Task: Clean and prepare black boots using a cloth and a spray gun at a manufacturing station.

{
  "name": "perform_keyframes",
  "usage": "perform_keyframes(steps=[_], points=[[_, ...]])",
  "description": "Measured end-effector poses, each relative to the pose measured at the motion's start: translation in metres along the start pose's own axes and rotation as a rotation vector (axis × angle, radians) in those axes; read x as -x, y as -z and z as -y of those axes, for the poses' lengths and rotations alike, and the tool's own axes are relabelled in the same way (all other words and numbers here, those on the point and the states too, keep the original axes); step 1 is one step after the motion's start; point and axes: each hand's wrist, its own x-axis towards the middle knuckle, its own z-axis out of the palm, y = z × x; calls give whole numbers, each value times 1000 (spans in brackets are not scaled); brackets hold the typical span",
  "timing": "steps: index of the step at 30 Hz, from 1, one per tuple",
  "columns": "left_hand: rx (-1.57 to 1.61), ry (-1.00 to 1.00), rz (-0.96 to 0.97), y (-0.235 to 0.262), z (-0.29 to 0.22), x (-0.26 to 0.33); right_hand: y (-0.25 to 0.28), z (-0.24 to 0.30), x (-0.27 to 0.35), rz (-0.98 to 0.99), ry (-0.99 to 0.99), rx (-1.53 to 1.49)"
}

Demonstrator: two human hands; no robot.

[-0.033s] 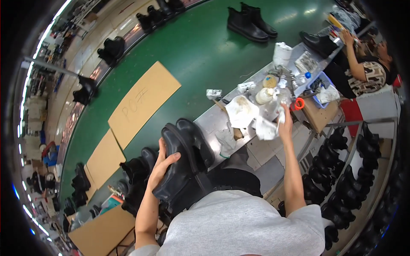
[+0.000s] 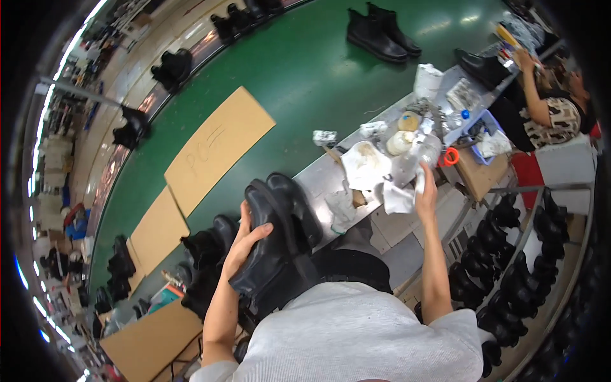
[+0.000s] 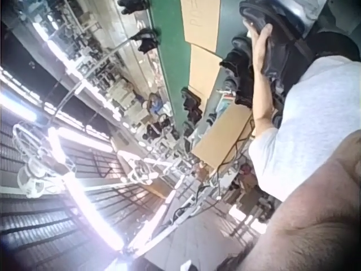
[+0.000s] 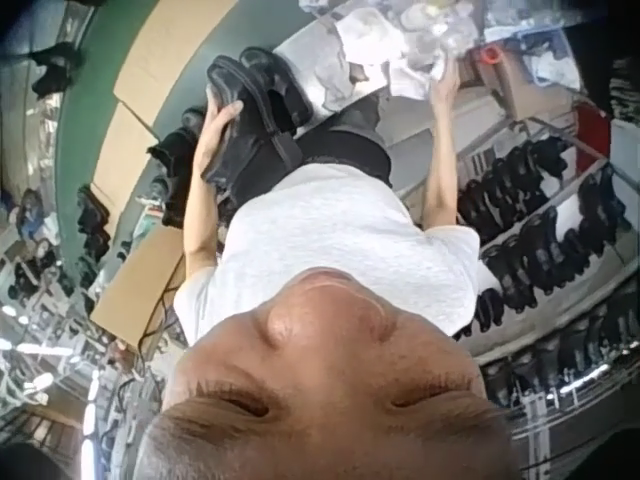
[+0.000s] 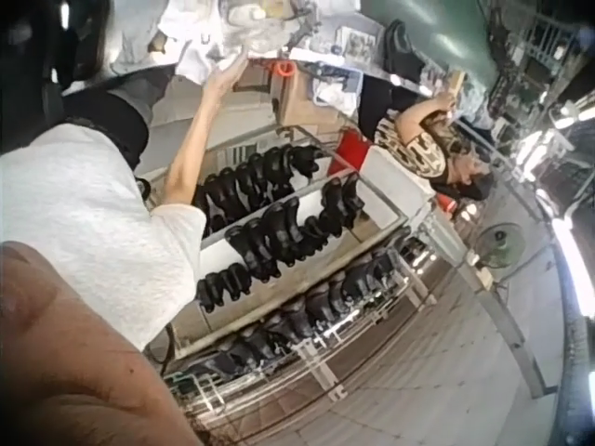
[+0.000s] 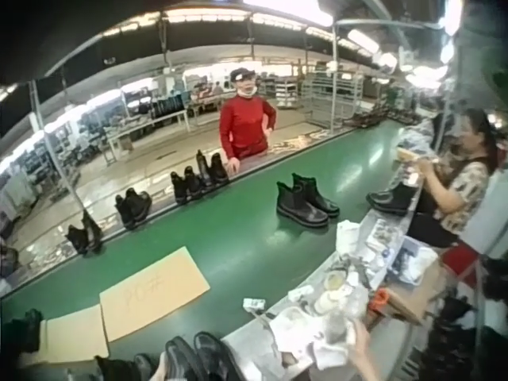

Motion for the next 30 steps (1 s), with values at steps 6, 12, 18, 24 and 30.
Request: perform_keyframes(steps=[6, 12, 18, 24, 30], points=[[-134, -77, -39, 0, 2, -8, -1, 3, 44, 113, -37, 11], [-62, -57, 15, -6, -2, 1, 17, -60, -85, 184, -836, -665], [-43, -159, -80, -22, -16, 18, 43, 109, -103, 577, -652, -576], [-77, -255, -37, -22, -13, 17, -32, 278, -60, 819, -151, -922], [-135, -329, -23, -24, -11, 20, -43, 296, -69, 1002, -361, -927]])
